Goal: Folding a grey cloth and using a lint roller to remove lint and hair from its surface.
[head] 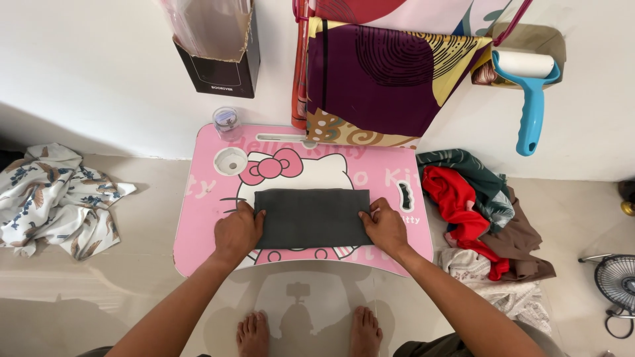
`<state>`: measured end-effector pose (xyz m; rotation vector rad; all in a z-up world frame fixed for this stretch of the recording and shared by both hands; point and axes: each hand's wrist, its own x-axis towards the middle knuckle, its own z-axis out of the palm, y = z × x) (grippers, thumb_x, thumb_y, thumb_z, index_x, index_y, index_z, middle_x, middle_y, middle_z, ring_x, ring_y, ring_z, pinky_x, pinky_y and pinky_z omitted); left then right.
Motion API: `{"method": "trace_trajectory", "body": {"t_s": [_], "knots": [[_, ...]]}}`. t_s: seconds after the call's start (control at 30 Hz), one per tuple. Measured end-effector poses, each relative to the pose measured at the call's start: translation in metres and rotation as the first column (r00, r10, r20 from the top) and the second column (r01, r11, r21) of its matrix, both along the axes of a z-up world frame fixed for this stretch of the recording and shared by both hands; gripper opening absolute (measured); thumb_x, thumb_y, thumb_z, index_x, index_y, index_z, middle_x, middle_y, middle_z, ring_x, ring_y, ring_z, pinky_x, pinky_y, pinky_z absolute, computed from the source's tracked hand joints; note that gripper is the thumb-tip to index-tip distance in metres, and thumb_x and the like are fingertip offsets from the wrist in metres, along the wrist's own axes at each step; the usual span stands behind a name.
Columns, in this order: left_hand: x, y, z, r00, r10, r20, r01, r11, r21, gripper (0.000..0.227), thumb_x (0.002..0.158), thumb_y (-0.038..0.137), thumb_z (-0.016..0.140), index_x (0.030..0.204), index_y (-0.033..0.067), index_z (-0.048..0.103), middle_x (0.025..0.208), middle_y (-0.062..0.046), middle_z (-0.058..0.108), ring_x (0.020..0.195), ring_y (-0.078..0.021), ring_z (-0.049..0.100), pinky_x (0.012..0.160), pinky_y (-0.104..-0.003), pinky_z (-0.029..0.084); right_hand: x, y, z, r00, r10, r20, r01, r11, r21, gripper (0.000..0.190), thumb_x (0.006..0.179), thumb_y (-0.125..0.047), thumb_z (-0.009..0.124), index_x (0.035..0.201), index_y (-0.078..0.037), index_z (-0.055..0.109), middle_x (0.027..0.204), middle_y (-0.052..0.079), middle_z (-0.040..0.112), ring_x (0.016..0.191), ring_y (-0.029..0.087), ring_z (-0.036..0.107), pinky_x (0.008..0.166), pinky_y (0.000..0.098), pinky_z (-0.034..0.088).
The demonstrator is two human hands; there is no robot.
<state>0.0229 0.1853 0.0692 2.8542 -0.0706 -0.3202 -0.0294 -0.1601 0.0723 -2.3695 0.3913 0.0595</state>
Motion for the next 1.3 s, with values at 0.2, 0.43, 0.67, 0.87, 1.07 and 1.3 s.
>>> {"method": "trace_trajectory", "body": {"t_s": [0.2, 0.43, 0.67, 0.87, 1.07, 1.3], "knots": [[0.0, -0.007, 0.031, 0.763, -0.257, 0.593, 0.257, 0.962, 0.086, 0.042, 0.099, 0.038, 0.058, 0.127, 0.0073, 0.055, 0.114, -0.01, 0.061, 0.119, -0.0294, 0.06, 0.092, -0.044, 0.048, -0.001, 0.02, 0.019, 0.855, 0.265, 0.446, -0.111, 0.933, -0.342, 0.041, 0.091, -0.023, 0.074, 0.122, -0.003, 0.057, 0.095, 0.016, 0.064, 0.098, 0.039, 0.067, 0.084, 0.051, 0.05], [-0.001, -0.022, 0.016, 0.847, -0.501, 0.179, 0.465, 0.861, 0.207, 0.073, 0.105, 0.066, 0.024, 0.162, 0.0213, 0.028, 0.172, -0.007, 0.023, 0.158, -0.0282, 0.018, 0.124, -0.062, 0.013, -0.002, 0.045, 0.013, 0.807, 0.59, 0.025, -0.521, 0.732, -0.438, 0.071, 0.107, -0.05, 0.043, 0.163, -0.01, 0.028, 0.171, 0.02, 0.019, 0.157, 0.038, 0.013, 0.126, 0.0553, 0.004], [0.005, -0.023, 0.008, 0.93, -0.368, -0.005, 0.364, 0.916, 0.169, 0.087, 0.1, 0.079, 0.016, 0.167, 0.0232, 0.014, 0.175, -0.006, 0.01, 0.161, -0.0249, 0.006, 0.126, -0.066, 0.004, 0.021, 0.038, 0.024, 0.81, 0.562, -0.164, -0.57, 0.693, -0.441, 0.078, 0.107, -0.063, 0.032, 0.167, -0.015, 0.018, 0.174, 0.014, 0.01, 0.16, 0.032, 0.006, 0.124, 0.0602, -0.009], [-0.007, -0.027, 0.009, 0.967, -0.25, 0.049, 0.232, 0.944, 0.234, 0.091, 0.1, 0.079, 0.015, 0.166, 0.0182, 0.018, 0.173, -0.012, 0.016, 0.16, -0.031, 0.012, 0.12, -0.075, 0.001, -0.001, 0.055, 0.005, 0.671, 0.741, 0.021, -0.517, 0.489, -0.702, 0.078, 0.1, -0.064, 0.044, 0.157, -0.011, 0.039, 0.165, 0.022, 0.029, 0.155, 0.04, 0.023, 0.122, 0.0673, 0.007], [-0.022, -0.033, 0.01, 0.974, -0.208, 0.09, 0.178, 0.949, 0.261, 0.091, 0.1, 0.076, 0.017, 0.163, 0.0108, 0.027, 0.167, -0.02, 0.029, 0.156, -0.0354, 0.023, 0.117, -0.078, 0.0, 0.005, 0.05, -0.008, 0.67, 0.742, -0.009, -0.49, 0.433, -0.757, 0.064, 0.099, -0.05, 0.049, 0.151, -0.013, 0.048, 0.153, 0.022, 0.048, 0.147, 0.04, 0.039, 0.119, 0.0727, 0.011], [-0.066, -0.056, 0.016, 0.923, -0.349, 0.164, 0.321, 0.931, 0.175, 0.086, 0.098, 0.071, 0.035, 0.15, 0.0042, 0.046, 0.146, -0.02, 0.049, 0.14, -0.0351, 0.045, 0.118, -0.078, 0.005, 0.041, 0.021, 0.032, 0.876, 0.448, -0.18, -0.457, 0.647, -0.61, 0.058, 0.106, -0.037, 0.037, 0.16, -0.017, 0.038, 0.167, 0.019, 0.032, 0.156, 0.04, 0.023, 0.12, 0.0728, 0.011]]}}
